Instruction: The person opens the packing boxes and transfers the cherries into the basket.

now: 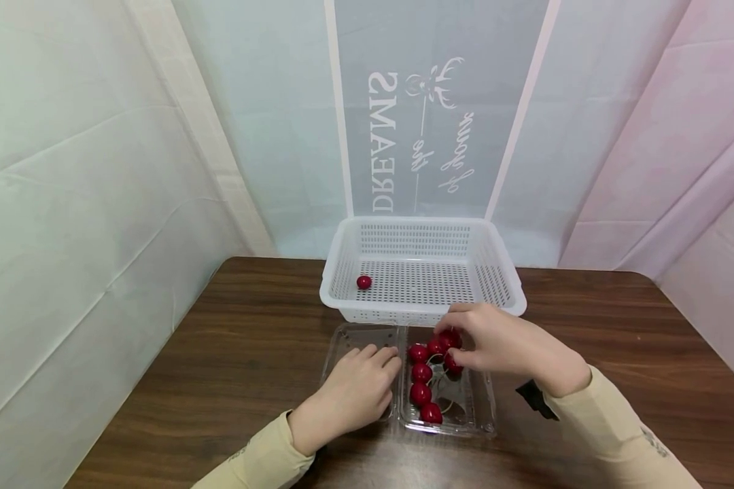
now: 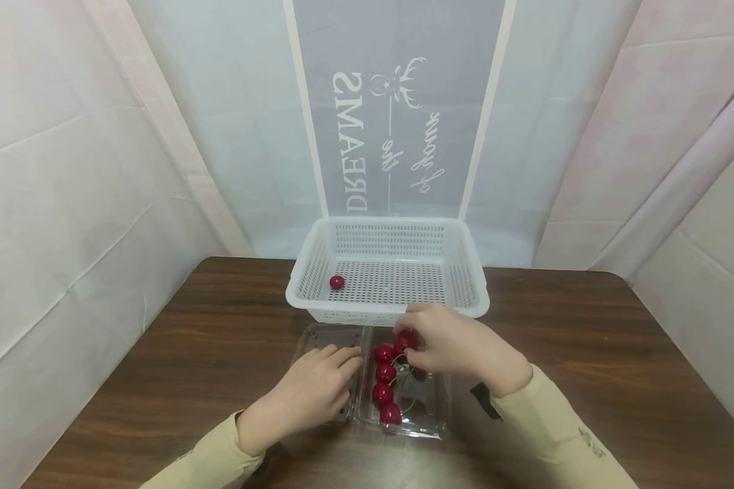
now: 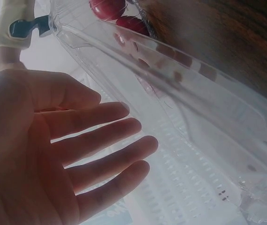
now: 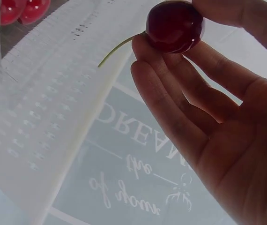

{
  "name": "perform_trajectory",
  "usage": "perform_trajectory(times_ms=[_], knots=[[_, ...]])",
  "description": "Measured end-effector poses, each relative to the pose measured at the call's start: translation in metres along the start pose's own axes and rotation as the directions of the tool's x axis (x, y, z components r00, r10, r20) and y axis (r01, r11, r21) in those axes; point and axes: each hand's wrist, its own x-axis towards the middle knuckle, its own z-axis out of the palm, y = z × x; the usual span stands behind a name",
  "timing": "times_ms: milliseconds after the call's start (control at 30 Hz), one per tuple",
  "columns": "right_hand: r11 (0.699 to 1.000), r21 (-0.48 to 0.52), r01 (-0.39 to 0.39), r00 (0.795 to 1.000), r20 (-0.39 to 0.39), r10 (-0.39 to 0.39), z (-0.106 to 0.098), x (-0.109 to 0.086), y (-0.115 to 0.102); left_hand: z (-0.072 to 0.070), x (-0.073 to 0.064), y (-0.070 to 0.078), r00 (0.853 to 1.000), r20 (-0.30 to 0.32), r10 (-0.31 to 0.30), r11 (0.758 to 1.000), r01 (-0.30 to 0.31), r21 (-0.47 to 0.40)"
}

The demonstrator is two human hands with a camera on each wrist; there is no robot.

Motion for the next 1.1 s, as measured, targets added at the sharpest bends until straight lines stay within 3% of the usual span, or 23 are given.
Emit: perform_trajectory(times_ms=[467,1100], knots=[[0.996,-0.076,0.05,0.998,-0.04,-0.053,-0.015,0.017,0.002,0.004,0.0,-0.002,0.999,-0.045,0.016,1.0,-0.015,0.021],[0.988,-0.119,0.095,0.994,-0.044,-0.101,-0.032,0.05,0.013,0.003,0.0,-0.002,1.0,-0.022,0.008,1.0,-0.008,0.006]])
